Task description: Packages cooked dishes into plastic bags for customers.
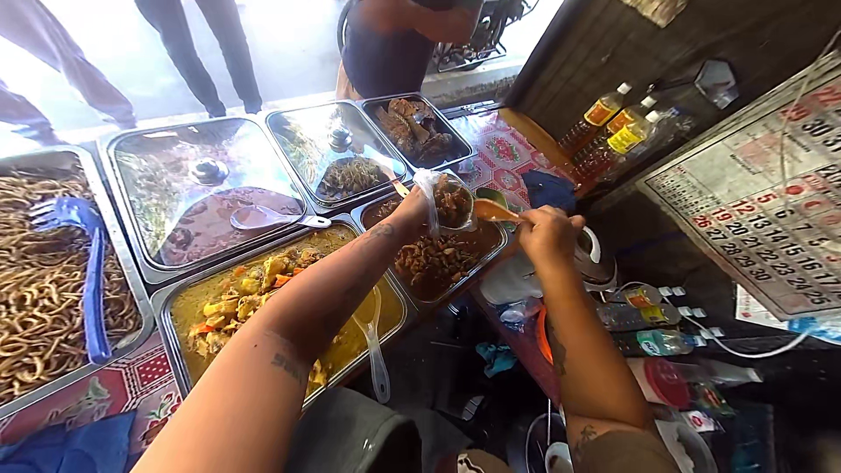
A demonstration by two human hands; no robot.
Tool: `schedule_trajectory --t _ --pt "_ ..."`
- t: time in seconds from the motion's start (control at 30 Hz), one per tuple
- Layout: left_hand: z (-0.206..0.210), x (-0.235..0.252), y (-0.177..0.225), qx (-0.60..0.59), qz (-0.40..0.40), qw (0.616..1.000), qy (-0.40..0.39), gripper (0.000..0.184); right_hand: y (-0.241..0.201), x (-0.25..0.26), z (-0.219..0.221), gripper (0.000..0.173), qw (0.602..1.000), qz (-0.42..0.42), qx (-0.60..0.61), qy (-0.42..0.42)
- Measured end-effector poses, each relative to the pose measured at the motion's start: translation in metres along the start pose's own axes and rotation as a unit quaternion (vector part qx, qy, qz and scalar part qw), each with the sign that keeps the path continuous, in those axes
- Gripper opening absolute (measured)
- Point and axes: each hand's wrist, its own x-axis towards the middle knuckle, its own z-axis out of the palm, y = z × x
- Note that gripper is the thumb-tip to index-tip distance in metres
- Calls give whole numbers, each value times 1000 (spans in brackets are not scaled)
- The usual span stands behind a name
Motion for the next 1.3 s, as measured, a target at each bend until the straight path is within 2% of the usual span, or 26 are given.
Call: schedule_trajectory --t 0.13,0.2,0.33,0.5,0.6,0.8,0.93,1.03,1.13,1.23,1.3 --pt "1 -4 5 -12 -12 1000 9 48 2 -20 34 27 993 84 -21 -76" --pt "1 -6 6 -5 -14 1000 21 47 -6 -27 36 29 983 147 21 -105" --pt "-1 -7 6 2 -9 1000 27 46 -14 -24 33 25 936 244 154 -202" --pt "-5 -13 9 3 -15 999 48 47 -14 -24 37 23 872 320 320 -187" --pt "-10 -8 5 -4 -4 998 57 44 -16 -23 25 23 852 339 362 -166" --pt "-9 -9 5 11 5 995 96 46 -7 -5 4 22 870 294 382 -108" --pt "-4 1 -2 18 -8 995 97 47 -24 6 -23 17 882 257 384 -89" --pt "7 4 -3 14 -11 996 88 46 -37 9 -35 14 903 214 363 -88" --pt "18 4 -2 -1 -16 997 70 46 -47 9 -40 16 941 162 291 -63" --pt "18 11 -9 -26 14 999 26 47 -53 0 -40 18 981 64 182 14" --pt "20 15 -12 -24 18 999 22 47 -48 -5 -30 19 985 -28 131 107"
